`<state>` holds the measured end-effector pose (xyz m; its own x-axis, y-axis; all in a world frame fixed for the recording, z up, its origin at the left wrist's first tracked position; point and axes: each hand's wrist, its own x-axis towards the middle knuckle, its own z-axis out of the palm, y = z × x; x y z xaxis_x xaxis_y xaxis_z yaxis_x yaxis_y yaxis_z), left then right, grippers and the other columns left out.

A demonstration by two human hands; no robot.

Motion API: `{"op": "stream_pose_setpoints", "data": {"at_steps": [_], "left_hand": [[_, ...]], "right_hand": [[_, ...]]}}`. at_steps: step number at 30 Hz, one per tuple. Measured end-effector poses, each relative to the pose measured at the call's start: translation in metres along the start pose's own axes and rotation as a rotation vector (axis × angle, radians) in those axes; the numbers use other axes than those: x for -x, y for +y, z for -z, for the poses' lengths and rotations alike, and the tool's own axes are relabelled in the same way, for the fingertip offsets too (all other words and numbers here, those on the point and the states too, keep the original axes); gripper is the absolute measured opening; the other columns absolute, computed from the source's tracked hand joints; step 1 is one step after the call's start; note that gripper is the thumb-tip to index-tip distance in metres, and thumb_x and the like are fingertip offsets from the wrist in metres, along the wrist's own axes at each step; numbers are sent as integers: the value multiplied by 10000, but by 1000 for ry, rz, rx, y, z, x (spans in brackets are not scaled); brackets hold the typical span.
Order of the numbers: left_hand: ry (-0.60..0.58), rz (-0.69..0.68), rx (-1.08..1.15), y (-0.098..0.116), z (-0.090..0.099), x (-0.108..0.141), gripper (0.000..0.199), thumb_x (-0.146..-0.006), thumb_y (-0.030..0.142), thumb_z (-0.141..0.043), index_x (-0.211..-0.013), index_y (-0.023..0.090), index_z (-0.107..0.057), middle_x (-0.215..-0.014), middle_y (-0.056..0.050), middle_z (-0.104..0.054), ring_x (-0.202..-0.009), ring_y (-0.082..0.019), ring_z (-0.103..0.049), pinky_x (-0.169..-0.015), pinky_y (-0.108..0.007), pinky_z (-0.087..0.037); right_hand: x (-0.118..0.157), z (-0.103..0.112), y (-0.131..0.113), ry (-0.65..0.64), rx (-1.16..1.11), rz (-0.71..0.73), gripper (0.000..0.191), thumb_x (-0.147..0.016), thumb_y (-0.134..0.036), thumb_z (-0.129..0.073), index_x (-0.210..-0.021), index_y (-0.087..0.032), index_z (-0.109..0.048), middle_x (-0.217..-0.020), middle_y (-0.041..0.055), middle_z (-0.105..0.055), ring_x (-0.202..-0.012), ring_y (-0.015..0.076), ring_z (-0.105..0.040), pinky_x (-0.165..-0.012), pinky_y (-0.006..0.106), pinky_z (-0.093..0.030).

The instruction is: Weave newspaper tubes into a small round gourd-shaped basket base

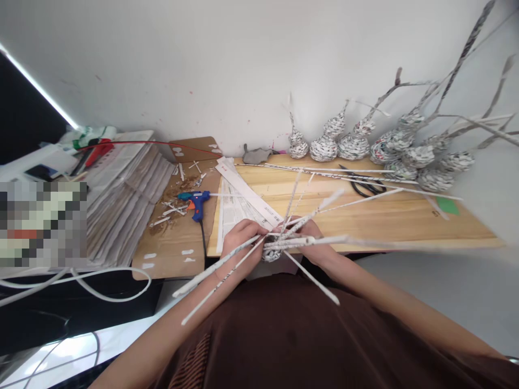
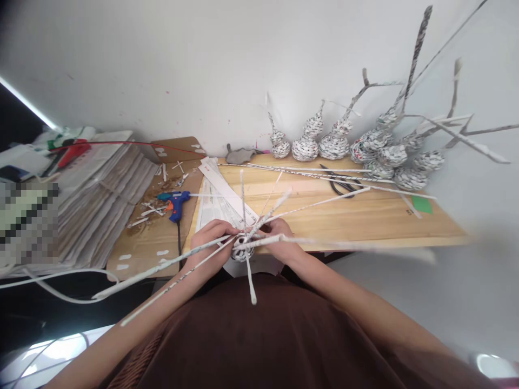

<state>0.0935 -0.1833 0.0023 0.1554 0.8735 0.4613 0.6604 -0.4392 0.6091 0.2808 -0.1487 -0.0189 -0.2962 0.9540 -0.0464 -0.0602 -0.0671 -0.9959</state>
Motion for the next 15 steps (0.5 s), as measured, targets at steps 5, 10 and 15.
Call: {"op": "stream_pose_setpoints", "data": {"at_steps": [5, 10, 15], "left_hand": [[-3, 29, -22, 2, 1, 0, 116, -785, 106, -642, -773, 205, -699, -781, -22, -694, -756, -148, -672, -700, -248, -531], [37, 57, 1, 6, 3, -4, 130, -771, 91, -641, -740, 206, -697, -734, -11, -686, -723, -139, -661, -677, -238, -518], [28, 87, 22, 7, 4, -6, 144, -736, 68, -649, -707, 203, -689, -723, -4, -685, -675, -128, -651, -644, -229, -513]], "right_hand": [[1, 8, -3, -89, 17, -27, 262, -659, -416, -819, -722, -174, -743, -719, 46, -732, -707, 213, -668, -649, 314, -530], [10, 14, -19, -41, 76, -135, 267, -684, -408, -805, -720, -146, -766, -648, 44, -719, -583, 178, -636, -556, 288, -498], [16, 21, -35, -246, 91, 47, 228, -746, -422, -780, -803, -202, -795, -894, 64, -768, -872, 234, -706, -816, 356, -549]]}}
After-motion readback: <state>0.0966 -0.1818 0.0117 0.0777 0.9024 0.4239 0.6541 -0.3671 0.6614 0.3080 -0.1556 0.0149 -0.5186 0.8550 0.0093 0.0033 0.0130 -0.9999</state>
